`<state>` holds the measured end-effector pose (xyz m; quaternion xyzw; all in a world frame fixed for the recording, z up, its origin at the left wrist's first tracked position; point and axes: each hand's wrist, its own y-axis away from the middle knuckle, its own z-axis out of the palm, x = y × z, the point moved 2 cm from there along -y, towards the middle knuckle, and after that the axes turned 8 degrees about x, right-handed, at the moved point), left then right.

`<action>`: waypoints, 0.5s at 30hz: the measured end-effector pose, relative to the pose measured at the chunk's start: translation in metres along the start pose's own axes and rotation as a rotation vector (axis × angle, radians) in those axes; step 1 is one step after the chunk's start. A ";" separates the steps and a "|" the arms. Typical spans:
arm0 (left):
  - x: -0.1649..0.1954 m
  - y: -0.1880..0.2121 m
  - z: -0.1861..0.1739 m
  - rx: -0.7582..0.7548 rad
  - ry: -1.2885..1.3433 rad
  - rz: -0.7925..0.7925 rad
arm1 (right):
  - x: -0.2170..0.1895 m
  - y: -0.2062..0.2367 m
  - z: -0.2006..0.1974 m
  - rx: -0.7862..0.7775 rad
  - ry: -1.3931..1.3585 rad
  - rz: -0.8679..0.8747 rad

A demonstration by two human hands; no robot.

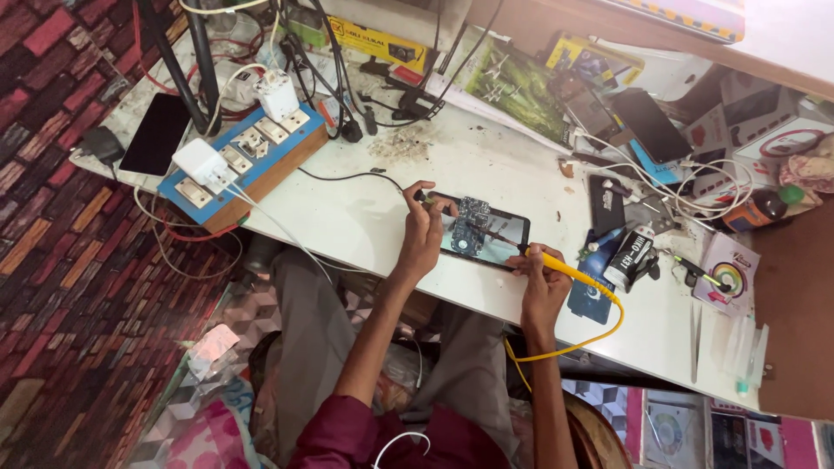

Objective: The person uses a yellow hot air gun to apply heat to a circuit board placed on a tablet screen. They hold the board steady with one hand while directing the hot air with the other, repeatedly moving the tool across different areas of the board.

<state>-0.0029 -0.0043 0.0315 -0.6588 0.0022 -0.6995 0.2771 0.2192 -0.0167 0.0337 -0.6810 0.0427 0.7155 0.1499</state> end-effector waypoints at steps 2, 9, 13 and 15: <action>0.000 0.001 0.000 0.003 -0.006 -0.006 | 0.000 0.001 -0.001 0.010 0.004 0.002; -0.001 0.001 0.001 -0.003 0.009 0.008 | 0.000 0.000 -0.002 0.021 -0.018 -0.009; -0.001 0.002 0.001 -0.005 0.011 0.016 | -0.002 0.001 -0.002 0.020 -0.011 -0.001; -0.001 0.002 0.000 -0.009 0.008 0.026 | -0.002 0.002 -0.001 0.022 -0.006 -0.005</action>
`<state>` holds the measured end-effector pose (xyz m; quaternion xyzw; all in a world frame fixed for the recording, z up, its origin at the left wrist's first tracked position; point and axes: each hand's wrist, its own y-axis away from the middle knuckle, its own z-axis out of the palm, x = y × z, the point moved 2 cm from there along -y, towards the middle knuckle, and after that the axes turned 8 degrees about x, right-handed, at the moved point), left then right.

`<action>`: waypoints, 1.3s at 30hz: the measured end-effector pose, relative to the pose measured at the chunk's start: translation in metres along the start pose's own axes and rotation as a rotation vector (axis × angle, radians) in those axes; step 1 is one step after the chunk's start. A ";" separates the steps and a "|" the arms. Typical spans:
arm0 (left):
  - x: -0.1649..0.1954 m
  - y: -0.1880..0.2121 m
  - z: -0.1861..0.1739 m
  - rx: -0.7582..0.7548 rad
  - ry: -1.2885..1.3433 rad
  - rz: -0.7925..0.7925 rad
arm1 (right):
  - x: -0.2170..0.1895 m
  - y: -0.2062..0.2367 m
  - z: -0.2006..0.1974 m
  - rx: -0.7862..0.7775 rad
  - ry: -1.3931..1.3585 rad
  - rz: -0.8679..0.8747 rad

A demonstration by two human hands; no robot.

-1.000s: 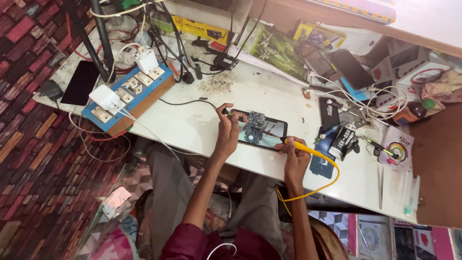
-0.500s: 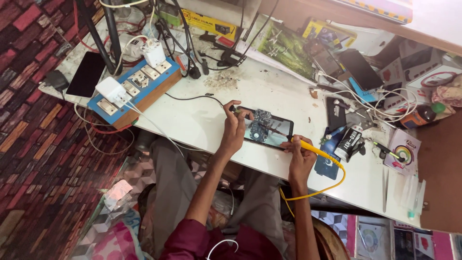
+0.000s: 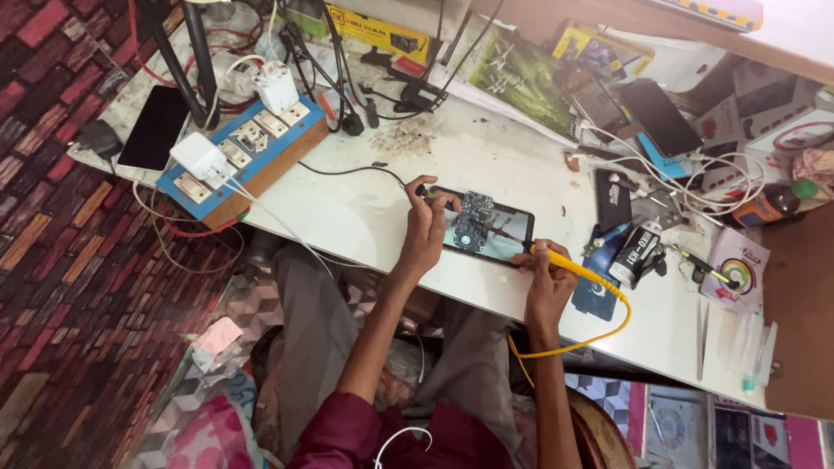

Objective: The person uses a yellow hot air gun to apply heat to a circuit board placed on a tablet screen. They hold the board steady with one hand while directing the hot air with the other, repeatedly moving the tool across different areas of the board.

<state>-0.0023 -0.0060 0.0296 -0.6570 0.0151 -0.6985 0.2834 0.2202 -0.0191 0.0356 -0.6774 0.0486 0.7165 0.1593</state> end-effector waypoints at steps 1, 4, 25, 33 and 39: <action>0.000 0.001 0.000 0.003 0.003 -0.013 | 0.000 0.002 0.000 -0.001 0.003 0.005; 0.000 0.000 0.000 0.007 0.021 -0.035 | 0.000 0.001 0.000 -0.007 0.005 -0.002; 0.001 -0.003 0.003 0.025 -0.017 -0.015 | 0.006 -0.005 -0.002 -0.040 -0.023 -0.029; 0.000 -0.003 0.003 0.025 -0.010 0.052 | 0.009 -0.005 -0.004 -0.012 -0.048 -0.020; 0.001 -0.003 0.003 0.012 -0.003 -0.009 | 0.006 -0.004 -0.002 -0.005 0.005 -0.016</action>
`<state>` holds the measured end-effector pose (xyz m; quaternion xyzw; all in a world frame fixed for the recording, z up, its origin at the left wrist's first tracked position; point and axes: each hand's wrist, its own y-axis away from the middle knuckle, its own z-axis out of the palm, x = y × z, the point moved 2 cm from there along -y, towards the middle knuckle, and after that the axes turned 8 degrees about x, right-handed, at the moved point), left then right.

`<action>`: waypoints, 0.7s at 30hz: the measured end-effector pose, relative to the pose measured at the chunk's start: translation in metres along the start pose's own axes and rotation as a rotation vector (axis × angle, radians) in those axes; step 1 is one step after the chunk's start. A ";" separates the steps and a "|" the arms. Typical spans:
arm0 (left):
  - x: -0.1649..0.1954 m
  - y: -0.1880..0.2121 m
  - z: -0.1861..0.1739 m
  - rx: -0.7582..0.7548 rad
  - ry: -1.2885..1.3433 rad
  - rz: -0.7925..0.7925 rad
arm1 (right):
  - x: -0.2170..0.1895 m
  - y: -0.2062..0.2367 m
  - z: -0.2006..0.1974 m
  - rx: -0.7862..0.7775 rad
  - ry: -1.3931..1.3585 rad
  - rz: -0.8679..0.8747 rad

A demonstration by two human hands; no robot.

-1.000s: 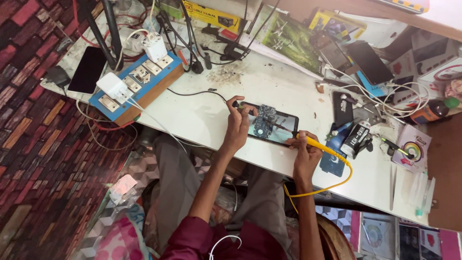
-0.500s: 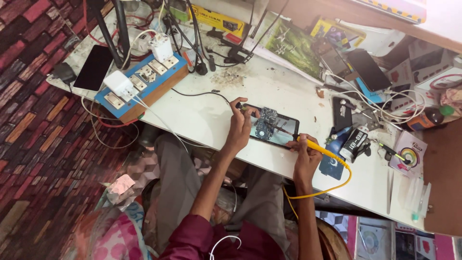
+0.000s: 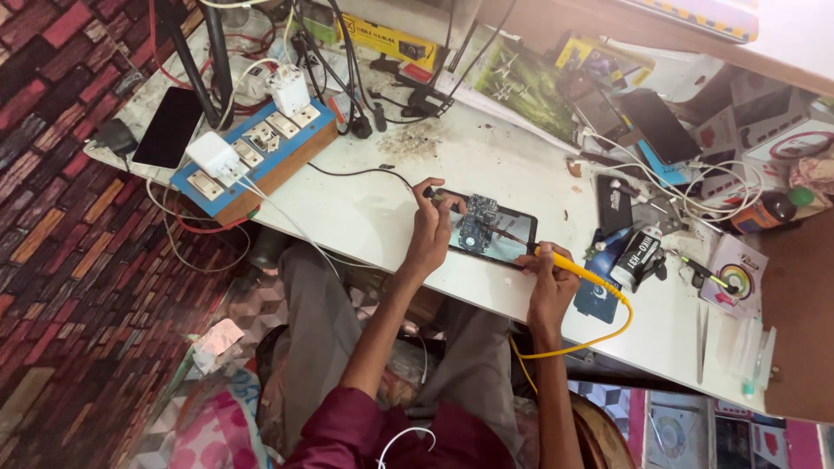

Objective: The person uses a yellow hot air gun to apply heat to a circuit board placed on a tablet screen. They hold the board steady with one hand while directing the hot air with the other, repeatedly moving the tool across different areas of the board.

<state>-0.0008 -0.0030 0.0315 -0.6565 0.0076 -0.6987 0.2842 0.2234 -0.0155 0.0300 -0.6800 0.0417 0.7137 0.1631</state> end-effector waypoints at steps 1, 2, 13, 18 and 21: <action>0.000 -0.001 0.000 -0.001 -0.004 0.001 | 0.000 0.000 0.001 0.001 -0.004 0.001; 0.001 -0.001 -0.001 -0.001 -0.008 0.000 | -0.001 0.000 0.001 0.001 -0.006 0.004; 0.000 0.001 -0.002 -0.008 0.023 -0.031 | -0.006 0.003 0.003 -0.013 0.029 -0.003; -0.005 0.003 -0.003 -0.009 0.010 -0.011 | -0.007 0.006 0.002 0.007 0.017 0.004; -0.005 0.005 -0.003 -0.008 0.027 -0.004 | -0.006 0.007 0.000 -0.003 0.036 0.007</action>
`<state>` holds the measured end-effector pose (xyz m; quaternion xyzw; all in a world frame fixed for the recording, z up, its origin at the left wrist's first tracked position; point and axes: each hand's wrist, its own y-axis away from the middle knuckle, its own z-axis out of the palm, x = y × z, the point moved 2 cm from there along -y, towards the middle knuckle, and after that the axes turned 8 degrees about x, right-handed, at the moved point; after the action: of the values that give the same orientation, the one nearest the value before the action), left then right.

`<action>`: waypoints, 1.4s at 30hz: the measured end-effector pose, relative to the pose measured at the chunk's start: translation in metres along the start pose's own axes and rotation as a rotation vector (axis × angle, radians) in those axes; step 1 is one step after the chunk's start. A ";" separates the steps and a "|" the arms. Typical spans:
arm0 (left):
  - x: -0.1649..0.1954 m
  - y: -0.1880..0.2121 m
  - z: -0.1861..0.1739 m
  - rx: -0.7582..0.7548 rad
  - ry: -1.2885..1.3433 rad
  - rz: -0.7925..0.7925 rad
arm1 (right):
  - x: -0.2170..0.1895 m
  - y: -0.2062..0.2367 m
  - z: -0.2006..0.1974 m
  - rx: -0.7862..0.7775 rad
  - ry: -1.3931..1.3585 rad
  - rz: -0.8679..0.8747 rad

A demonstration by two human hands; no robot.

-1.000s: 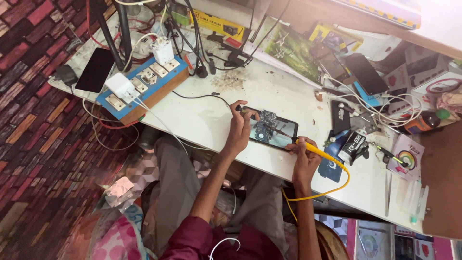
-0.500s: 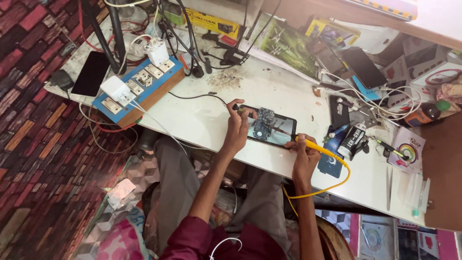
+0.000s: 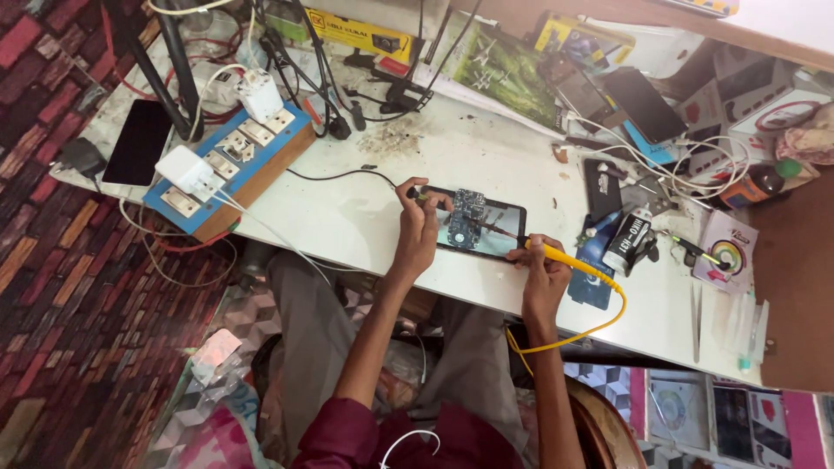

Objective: The person uses a yellow hot air gun to apply heat to a circuit board placed on a tablet screen. They hold the board steady with one hand while directing the hot air with the other, repeatedly moving the tool across different areas of the board.

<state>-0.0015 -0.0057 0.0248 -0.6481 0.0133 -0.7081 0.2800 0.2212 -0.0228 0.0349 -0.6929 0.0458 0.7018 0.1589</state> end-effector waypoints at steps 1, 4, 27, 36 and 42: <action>0.000 0.000 0.000 -0.003 0.005 -0.010 | 0.000 -0.001 0.000 0.001 0.003 0.001; 0.002 0.001 0.000 -0.006 0.017 -0.032 | 0.001 -0.001 0.001 0.001 0.012 0.005; 0.003 0.000 -0.006 -0.016 0.054 -0.057 | 0.013 -0.002 -0.003 0.005 -0.138 -0.015; 0.003 -0.002 -0.006 0.026 0.069 -0.018 | 0.016 -0.002 -0.003 0.007 -0.161 0.003; 0.003 -0.007 -0.004 0.000 0.005 -0.067 | 0.017 -0.002 -0.003 0.000 -0.162 -0.018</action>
<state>-0.0078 -0.0021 0.0293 -0.6464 -0.0078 -0.7187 0.2560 0.2252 -0.0191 0.0188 -0.6343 0.0264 0.7541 0.1682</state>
